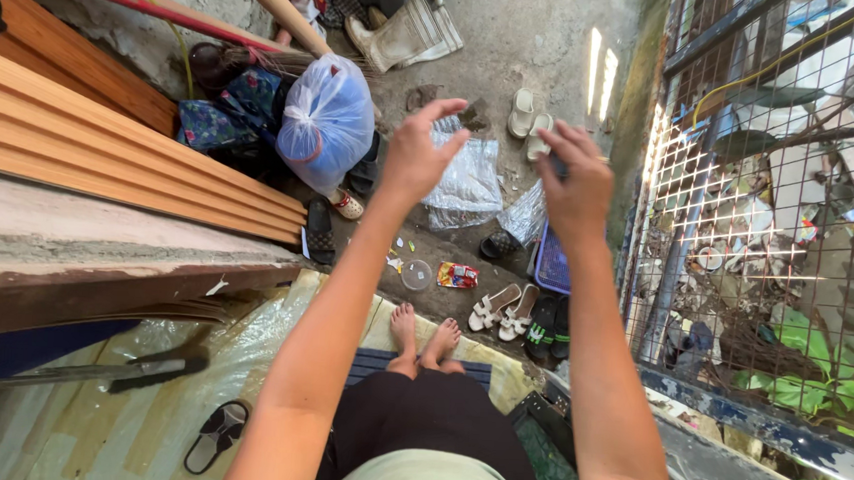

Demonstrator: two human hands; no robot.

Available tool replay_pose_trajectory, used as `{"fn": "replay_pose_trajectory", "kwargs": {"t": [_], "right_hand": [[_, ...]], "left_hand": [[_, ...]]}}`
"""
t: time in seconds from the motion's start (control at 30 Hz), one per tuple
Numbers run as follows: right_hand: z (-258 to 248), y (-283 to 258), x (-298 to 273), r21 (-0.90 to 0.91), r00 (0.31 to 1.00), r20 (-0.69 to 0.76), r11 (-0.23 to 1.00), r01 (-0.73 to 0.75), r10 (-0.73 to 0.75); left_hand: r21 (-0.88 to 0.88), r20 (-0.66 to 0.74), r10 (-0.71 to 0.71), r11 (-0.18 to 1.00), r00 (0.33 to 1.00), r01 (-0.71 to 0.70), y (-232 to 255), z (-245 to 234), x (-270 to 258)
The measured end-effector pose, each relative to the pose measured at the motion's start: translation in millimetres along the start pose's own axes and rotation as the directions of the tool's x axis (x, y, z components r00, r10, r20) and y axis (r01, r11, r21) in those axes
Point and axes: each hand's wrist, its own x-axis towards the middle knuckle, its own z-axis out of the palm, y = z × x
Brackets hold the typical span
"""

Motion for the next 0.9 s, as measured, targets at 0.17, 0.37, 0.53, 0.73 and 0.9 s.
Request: {"fn": "replay_pose_trajectory", "kwargs": {"t": [0.17,0.37,0.53,0.73,0.9], "right_hand": [[26,-8,-1,0.068,0.993,-0.022,0.991,0.113,-0.112],[62,15,19,0.059,0.991,-0.045,0.990,0.131,-0.129],[102,61,39,0.061,0.986,-0.055,0.985,0.161,-0.157],[121,150,70,0.060,0.984,-0.005,0.982,0.177,-0.177],[105,215,99,0.064,0.991,0.046,0.990,0.122,-0.125]], "left_hand": [[0.044,-0.002,0.136,0.990,0.991,-0.136,-11,40,2],[0.063,0.027,0.196,0.978,0.980,-0.197,-32,65,22],[0.058,0.003,0.193,0.980,0.981,-0.193,-73,91,53],[0.171,-0.053,0.167,0.973,0.984,-0.156,-113,168,104],[0.106,-0.066,0.157,0.983,0.985,-0.149,-113,251,149]]}}
